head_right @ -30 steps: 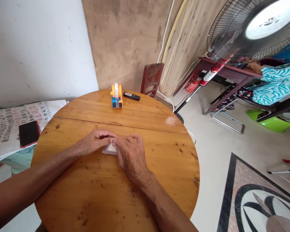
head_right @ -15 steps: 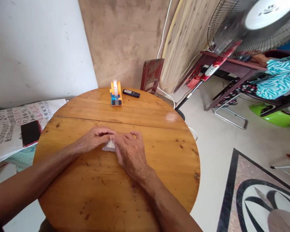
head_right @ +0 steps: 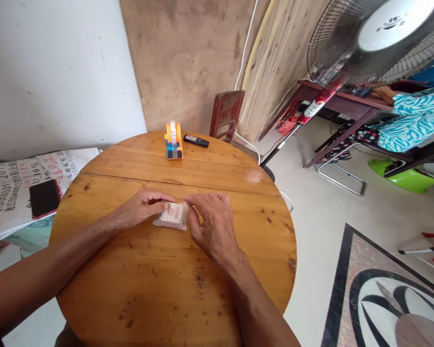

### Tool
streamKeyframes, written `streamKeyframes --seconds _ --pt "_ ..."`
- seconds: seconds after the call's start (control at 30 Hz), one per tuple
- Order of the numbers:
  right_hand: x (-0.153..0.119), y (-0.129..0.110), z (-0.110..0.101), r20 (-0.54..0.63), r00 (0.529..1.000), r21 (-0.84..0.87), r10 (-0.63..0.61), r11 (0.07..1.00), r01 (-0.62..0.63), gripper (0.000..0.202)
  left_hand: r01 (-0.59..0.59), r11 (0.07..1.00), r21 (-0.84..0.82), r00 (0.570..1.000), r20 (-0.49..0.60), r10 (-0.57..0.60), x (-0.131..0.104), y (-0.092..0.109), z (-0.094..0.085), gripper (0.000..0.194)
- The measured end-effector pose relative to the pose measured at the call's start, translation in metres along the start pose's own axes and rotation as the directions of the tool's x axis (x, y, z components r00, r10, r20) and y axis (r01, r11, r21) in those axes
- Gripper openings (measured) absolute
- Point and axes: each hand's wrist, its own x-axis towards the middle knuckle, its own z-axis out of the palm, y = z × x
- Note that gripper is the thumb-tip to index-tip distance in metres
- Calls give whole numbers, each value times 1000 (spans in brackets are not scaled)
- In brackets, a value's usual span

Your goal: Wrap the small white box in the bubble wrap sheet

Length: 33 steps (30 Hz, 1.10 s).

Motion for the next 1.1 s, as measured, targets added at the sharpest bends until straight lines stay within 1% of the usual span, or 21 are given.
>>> streamKeyframes --seconds 0.13,0.2,0.3,0.4,0.63,0.73,0.83,0.97,1.1 --pt "-1 1 1 145 989 19 -26 1000 24 17 -23 1000 3 1000 14 23 0 3 0 30" --pt "-2 -2 2 196 979 37 -50 998 43 18 -31 1000 0 999 15 31 -1 6 0 29" --pt "-2 -6 4 255 964 45 -74 997 65 22 -31 999 -18 999 34 31 -3 9 0 30" --pt "-1 -8 8 280 957 37 -81 997 73 22 -30 1000 -1 999 37 30 -4 12 0 31" --pt "-3 -5 14 238 969 48 -72 997 62 11 -54 998 37 998 21 53 -4 8 1 31" --pt "-3 -5 17 172 984 33 -49 999 44 11 -88 995 49 996 14 87 -3 6 1 31" --pt "-3 -7 21 103 994 65 -17 998 10 12 -141 985 101 990 6 141 -2 5 1 30" --pt "-3 -8 24 97 995 111 20 993 -31 12 -154 974 163 987 -21 160 -2 6 1 27" --pt "-2 -8 25 87 993 127 74 988 -85 14 -139 983 124 989 -43 145 -3 5 3 28"
